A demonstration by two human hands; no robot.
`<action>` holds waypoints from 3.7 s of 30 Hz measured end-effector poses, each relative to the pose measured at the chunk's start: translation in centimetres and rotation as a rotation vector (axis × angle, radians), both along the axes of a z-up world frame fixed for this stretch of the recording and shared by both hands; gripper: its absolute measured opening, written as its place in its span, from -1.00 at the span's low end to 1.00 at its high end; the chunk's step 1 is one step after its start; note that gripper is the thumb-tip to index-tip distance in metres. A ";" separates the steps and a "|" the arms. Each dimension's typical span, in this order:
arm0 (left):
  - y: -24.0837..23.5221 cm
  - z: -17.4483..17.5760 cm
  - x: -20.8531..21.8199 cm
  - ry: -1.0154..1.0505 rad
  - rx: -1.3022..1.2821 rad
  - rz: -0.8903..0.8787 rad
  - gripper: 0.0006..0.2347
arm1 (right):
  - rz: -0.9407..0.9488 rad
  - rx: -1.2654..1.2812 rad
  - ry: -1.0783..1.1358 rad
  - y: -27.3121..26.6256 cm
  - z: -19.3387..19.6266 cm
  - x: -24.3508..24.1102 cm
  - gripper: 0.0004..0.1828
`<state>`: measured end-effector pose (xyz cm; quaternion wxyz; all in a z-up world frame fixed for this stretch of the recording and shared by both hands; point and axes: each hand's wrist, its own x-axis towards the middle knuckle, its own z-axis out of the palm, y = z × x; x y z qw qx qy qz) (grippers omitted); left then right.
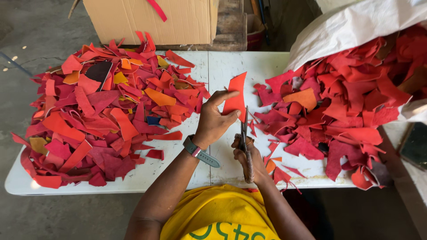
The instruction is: The person uses shears to cut red and orange fabric pieces into smaller strips on a white table. The cut pieces accumulate in a pile on the table while the person repeatedly picks up new pieces and cuts them.
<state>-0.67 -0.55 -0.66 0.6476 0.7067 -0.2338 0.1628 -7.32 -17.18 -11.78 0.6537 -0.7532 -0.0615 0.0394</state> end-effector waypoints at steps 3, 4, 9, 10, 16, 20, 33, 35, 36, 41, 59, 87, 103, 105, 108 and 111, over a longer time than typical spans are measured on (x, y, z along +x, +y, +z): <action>-0.2 -0.3 0.0 -0.013 0.027 -0.002 -0.60 | -0.049 0.131 0.076 0.6 -0.7 -0.3 -0.75; -0.3 -0.3 0.1 0.011 0.010 -0.008 -0.60 | -0.056 0.199 0.101 0.6 -0.9 -0.2 -0.78; -0.3 -0.5 0.0 -0.043 0.077 0.024 -0.60 | -0.131 0.140 0.215 1.1 -1.7 -0.6 -0.77; -0.3 -0.6 -0.2 -0.035 0.081 0.025 -0.59 | -0.126 0.120 0.209 1.0 -1.7 -0.6 -0.75; -0.9 -1.8 -1.9 0.024 0.137 0.044 -0.61 | 0.069 0.181 -0.189 0.0 -0.8 0.4 -0.83; -1.1 -2.4 -1.9 0.030 0.092 0.000 -0.61 | -0.118 0.188 0.164 0.9 -0.7 -0.4 -0.76; 0.0 -1.4 0.4 0.256 -0.083 -0.116 -0.65 | 0.149 0.245 0.048 0.2 -1.3 0.0 -0.77; -0.2 -1.5 0.2 0.206 -0.046 -0.117 -0.63 | 0.129 0.206 0.058 0.0 -1.1 -0.1 -0.77; -0.2 -1.4 0.2 0.161 -0.026 -0.111 -0.62 | 0.111 0.179 0.062 0.0 -0.9 0.1 -0.76; -0.5 -1.7 -0.7 0.032 0.109 -0.026 -0.60 | 0.050 0.075 0.078 -0.1 0.2 0.3 -0.74; -1.9 -2.3 -1.8 0.191 0.069 -0.014 -0.68 | -0.133 0.158 0.186 0.5 0.1 -0.4 -0.72; -2.4 -2.3 -3.5 0.048 0.244 -0.078 -0.58 | -0.124 -0.026 0.039 -1.8 -1.6 0.0 -0.85; 5.0 -1.8 2.8 0.005 0.076 0.152 -0.55 | -0.180 0.452 -0.116 -5.8 -3.8 1.7 -0.85; 9.6 -1.9 4.4 -0.052 0.519 0.587 -0.26 | -0.133 0.583 -0.236 -10.7 -3.2 1.9 -0.79; 12.5 -4.3 3.8 0.186 0.598 0.508 -0.19 | -0.310 0.596 -0.035 -17.2 -1.5 1.4 -0.75; 9.4 -9.1 1.2 0.162 0.841 0.193 -0.18 | -0.361 0.596 0.030 -20.4 -2.0 0.1 -0.71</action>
